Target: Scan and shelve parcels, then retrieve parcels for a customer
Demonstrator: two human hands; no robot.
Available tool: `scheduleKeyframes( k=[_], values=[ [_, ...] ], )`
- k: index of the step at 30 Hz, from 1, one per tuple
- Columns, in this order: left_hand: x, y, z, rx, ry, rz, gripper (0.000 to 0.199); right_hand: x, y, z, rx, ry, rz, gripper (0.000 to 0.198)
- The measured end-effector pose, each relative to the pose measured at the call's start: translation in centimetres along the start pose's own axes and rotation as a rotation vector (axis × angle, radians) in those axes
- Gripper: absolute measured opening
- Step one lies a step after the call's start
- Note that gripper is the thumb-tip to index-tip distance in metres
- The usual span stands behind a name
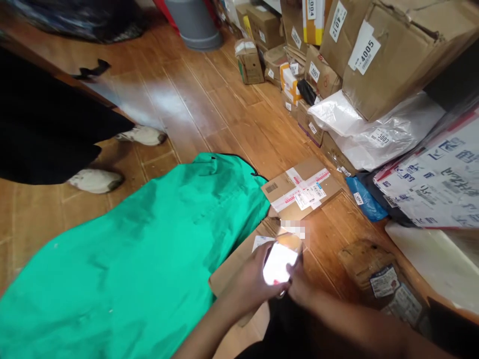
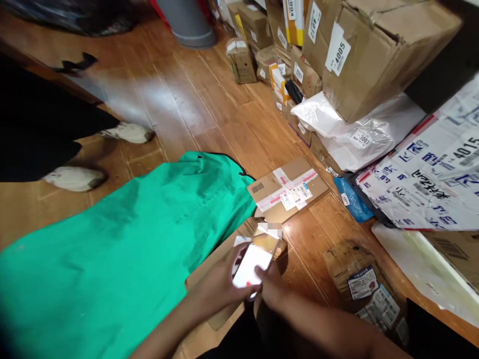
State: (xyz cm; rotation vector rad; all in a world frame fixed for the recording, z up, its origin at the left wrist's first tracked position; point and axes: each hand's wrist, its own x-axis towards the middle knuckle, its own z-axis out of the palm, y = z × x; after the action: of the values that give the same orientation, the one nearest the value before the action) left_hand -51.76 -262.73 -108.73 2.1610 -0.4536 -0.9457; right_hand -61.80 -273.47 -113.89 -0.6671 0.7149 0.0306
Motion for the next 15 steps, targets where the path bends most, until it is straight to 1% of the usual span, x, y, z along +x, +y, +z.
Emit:
scheduleKeyframes(
  k=[1, 2, 3, 4, 5, 6, 8, 9, 11, 13, 15],
  values=[
    [2.3, 1.1, -0.6, 0.024, -0.047, 0.069, 0.062, 0.8, -1.3, -0.6, 0.087, 0.102, -0.004, 0.069],
    [4.9, 1.9, -1.2, 0.071, -0.079, 0.13, 0.046, 1.7, -2.6, -1.4, 0.129, 0.167, -0.009, 0.067],
    [7.8, 2.5, -1.7, 0.117, 0.015, 0.143, 0.041, 2.6, -3.9, -2.5, 0.145, 0.207, -0.025, 0.063],
    [10.8, 2.8, -2.1, 0.147, 0.125, 0.093, 0.041, 3.5, -5.2, -3.7, 0.157, 0.255, -0.056, 0.059],
    [13.8, 2.9, -2.4, 0.141, 0.197, -0.007, 0.039, 4.3, -6.3, -5.0, 0.165, 0.307, -0.09, 0.056],
    [16.6, 2.7, -2.7, 0.133, 0.214, -0.06, 0.039, 5.1, -7.3, -6.1, 0.169, 0.361, -0.125, 0.054],
    [21.2, 2.1, -2.9, 0.098, 0.179, -0.144, 0.039, 6.4, -8.4, -8.0, 0.165, 0.447, -0.177, 0.052],
    [22.9, 1.6, -3.0, 0.071, 0.148, -0.177, 0.042, 6.9, -8.5, -8.5, 0.157, 0.476, -0.188, 0.052],
    [25.1, 0.6, -3.0, 0.016, 0.085, -0.248, 0.048, 7.9, -8.0, -8.8, 0.138, 0.506, -0.183, 0.051],
    [26.1, -0.1, -3.0, -0.038, 0.024, -0.321, 0.055, 8.7, -7.1, -8.6, 0.122, 0.52, -0.175, 0.051],
    [26.4, -0.5, -2.9, -0.094, -0.047, -0.386, 0.06, 9.0, -6.4, -8.2, 0.109, 0.528, -0.183, 0.052]
  ],
)
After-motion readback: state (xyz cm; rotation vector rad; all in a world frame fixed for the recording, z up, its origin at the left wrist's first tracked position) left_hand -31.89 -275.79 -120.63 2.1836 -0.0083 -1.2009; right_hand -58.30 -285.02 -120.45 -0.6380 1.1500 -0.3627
